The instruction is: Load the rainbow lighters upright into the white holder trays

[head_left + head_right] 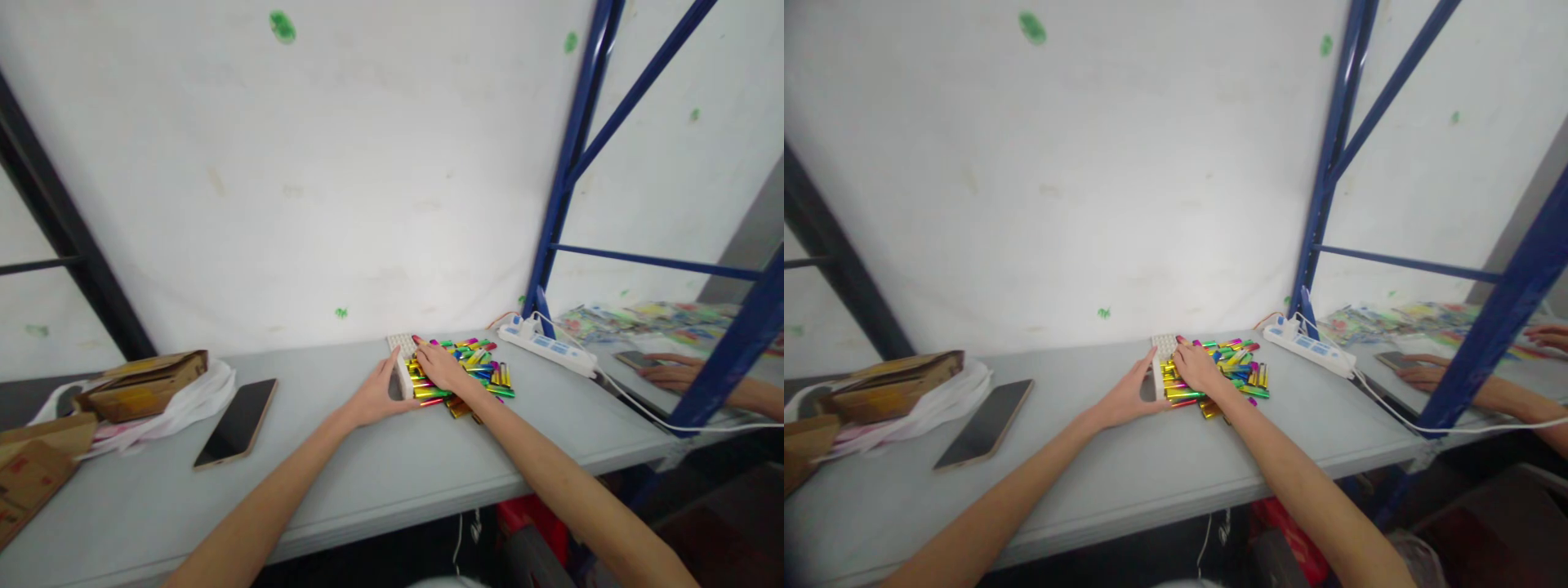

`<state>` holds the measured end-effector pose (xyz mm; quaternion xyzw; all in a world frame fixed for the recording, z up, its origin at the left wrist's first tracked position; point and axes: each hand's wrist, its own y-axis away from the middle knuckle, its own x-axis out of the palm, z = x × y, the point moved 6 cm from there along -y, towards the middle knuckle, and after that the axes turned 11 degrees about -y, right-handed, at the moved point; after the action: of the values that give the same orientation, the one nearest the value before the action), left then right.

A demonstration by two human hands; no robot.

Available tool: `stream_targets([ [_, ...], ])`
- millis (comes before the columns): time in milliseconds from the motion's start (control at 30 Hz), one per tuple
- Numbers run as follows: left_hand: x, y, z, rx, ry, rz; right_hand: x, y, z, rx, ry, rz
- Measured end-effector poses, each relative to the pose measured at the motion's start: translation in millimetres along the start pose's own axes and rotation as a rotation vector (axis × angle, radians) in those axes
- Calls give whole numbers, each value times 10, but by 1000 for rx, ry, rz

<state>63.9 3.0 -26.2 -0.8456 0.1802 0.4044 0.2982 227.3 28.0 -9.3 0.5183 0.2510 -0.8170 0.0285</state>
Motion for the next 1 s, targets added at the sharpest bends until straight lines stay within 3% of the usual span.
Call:
stream_targets([
  [300, 11, -10, -1, -1, 16, -4, -118, 22, -152, 92, 19, 20],
  [667, 14, -13, 0, -7, -1, 8, -186, 15, -146, 53, -2, -55],
  [767, 26, -21, 8, -3, -17, 13, -124, 15, -24, -16, 14, -51],
  [900, 46, -29, 27, 13, -24, 19, 98, 50, 192, -177, 99, 62],
  [1000, 45, -30, 38, 23, -8, 2, 221, 73, 264, -206, 158, 101],
])
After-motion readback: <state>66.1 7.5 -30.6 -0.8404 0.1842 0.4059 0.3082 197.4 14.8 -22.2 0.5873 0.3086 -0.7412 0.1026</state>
